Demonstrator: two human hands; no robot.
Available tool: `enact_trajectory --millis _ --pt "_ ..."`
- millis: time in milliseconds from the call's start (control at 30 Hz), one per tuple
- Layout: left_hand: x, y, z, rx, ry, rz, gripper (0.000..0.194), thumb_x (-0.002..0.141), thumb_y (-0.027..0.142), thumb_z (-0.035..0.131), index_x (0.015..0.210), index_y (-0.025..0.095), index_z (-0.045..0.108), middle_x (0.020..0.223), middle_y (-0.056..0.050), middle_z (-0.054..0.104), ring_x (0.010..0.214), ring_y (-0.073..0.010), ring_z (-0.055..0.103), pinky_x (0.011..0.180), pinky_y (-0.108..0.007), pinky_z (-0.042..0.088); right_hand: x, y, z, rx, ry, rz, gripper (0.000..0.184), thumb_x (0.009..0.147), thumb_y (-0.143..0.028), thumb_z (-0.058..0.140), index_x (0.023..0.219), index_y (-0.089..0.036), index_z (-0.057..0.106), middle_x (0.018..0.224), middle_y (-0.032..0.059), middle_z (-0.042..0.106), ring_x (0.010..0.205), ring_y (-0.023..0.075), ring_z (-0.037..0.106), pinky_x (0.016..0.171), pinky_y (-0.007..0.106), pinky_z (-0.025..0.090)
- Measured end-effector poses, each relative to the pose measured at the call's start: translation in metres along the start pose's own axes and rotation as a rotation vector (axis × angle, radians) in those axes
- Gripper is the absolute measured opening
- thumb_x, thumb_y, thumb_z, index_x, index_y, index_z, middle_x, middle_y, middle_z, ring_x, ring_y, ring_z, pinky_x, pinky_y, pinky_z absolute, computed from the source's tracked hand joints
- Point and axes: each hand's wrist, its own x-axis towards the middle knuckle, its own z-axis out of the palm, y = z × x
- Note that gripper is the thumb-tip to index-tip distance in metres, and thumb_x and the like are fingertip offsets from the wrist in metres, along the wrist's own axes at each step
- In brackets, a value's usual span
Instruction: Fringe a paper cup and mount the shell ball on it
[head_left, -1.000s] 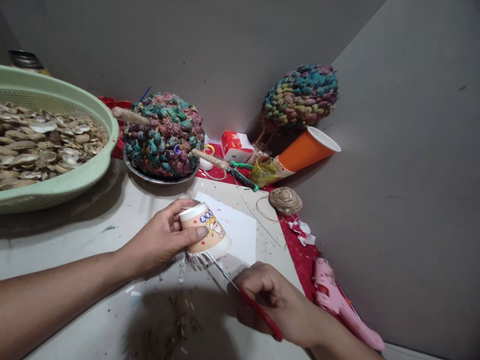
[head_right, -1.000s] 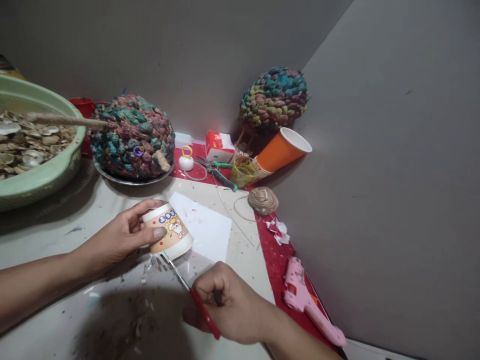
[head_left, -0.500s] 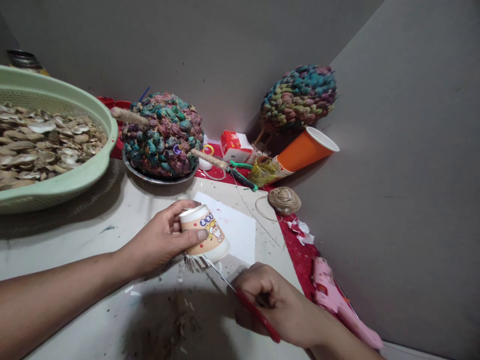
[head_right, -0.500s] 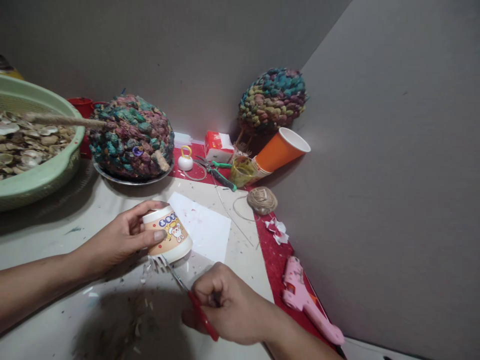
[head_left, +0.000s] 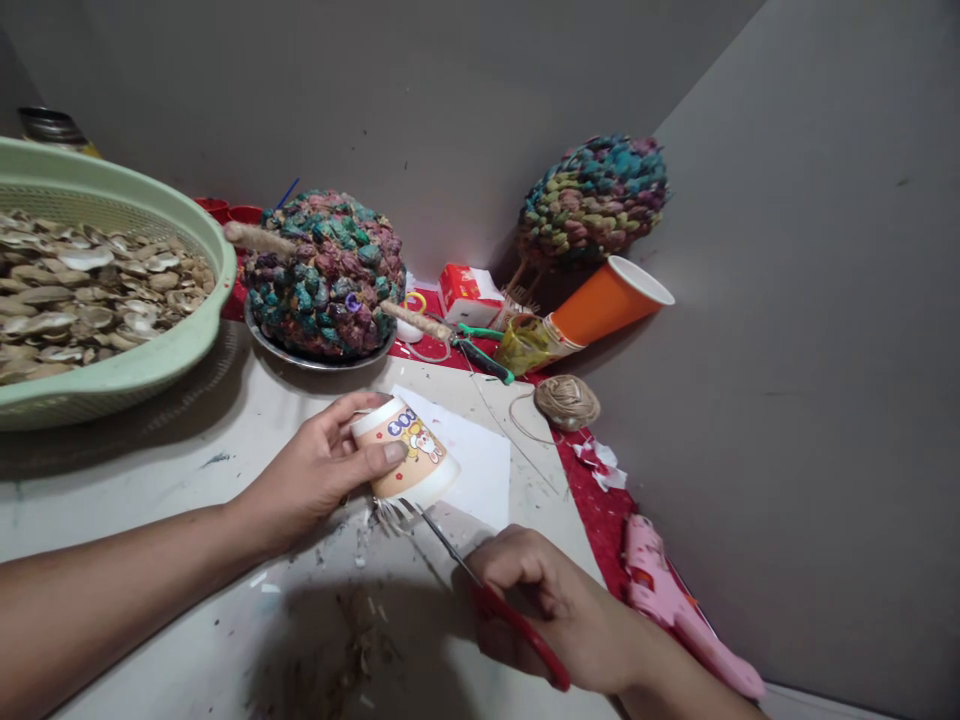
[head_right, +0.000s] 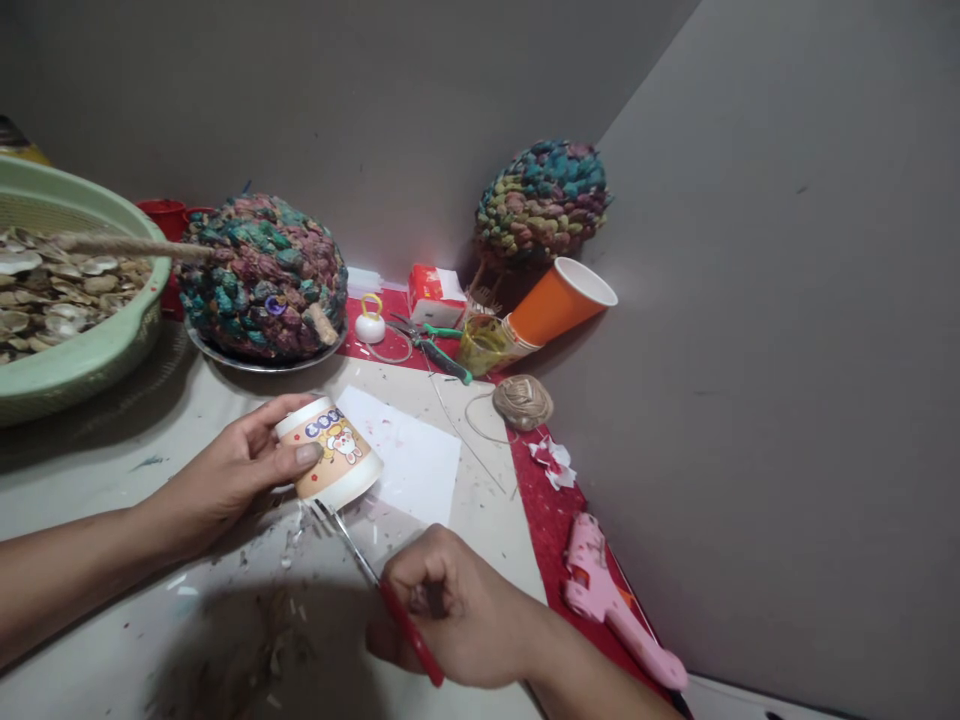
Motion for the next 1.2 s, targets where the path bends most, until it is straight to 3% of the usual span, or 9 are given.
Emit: enact_trajectory --millis 267,533,1200 --pt "-0.0006 0.0004 -0.0002 0.021 0.013 0.052 0.046 0.075 0.024 0.084 0.116 0.018 0.063 0.104 -0.008 0.074 0.082 -0.0165 0.068 0.082 -0.03 0.052 -0.0006 -0.0013 -0.0009 0.022 -0.003 0.04 0.06 0.073 -0.056 0.079 0.05 -0.017 0.039 0.048 -0.0062 0.033 0.047 0.0052 0.026 0.043 0.02 0.02" --pt "0.0002 0.0012 0.0005 0.019 -0.002 0.035 0.05 0.076 0.023 0.084 0.119 0.018 0.059 0.107 -0.008 0.073 0.088 -0.0175 0.069 0.084 -0.03 0.052 0.0006 -0.0027 0.0005 0.069 0.016 0.048 0.058 0.072 -0.045 0.082 0.049 -0.017 0.037 0.046 -0.0067 0.033 0.046 0.0043 0.025 0.042 0.019 0.019" --pt "0.0006 -0.0008 -0.0007 0.004 -0.024 0.016 0.042 0.076 0.021 0.084 0.111 0.02 0.061 0.096 -0.004 0.077 0.085 -0.0157 0.071 0.078 -0.024 0.054 -0.0006 -0.0012 0.0015 0.072 0.045 0.037 0.056 0.072 -0.042 0.084 0.049 -0.016 0.04 0.046 -0.0058 0.036 0.045 0.0041 0.028 0.042 0.019 0.02"
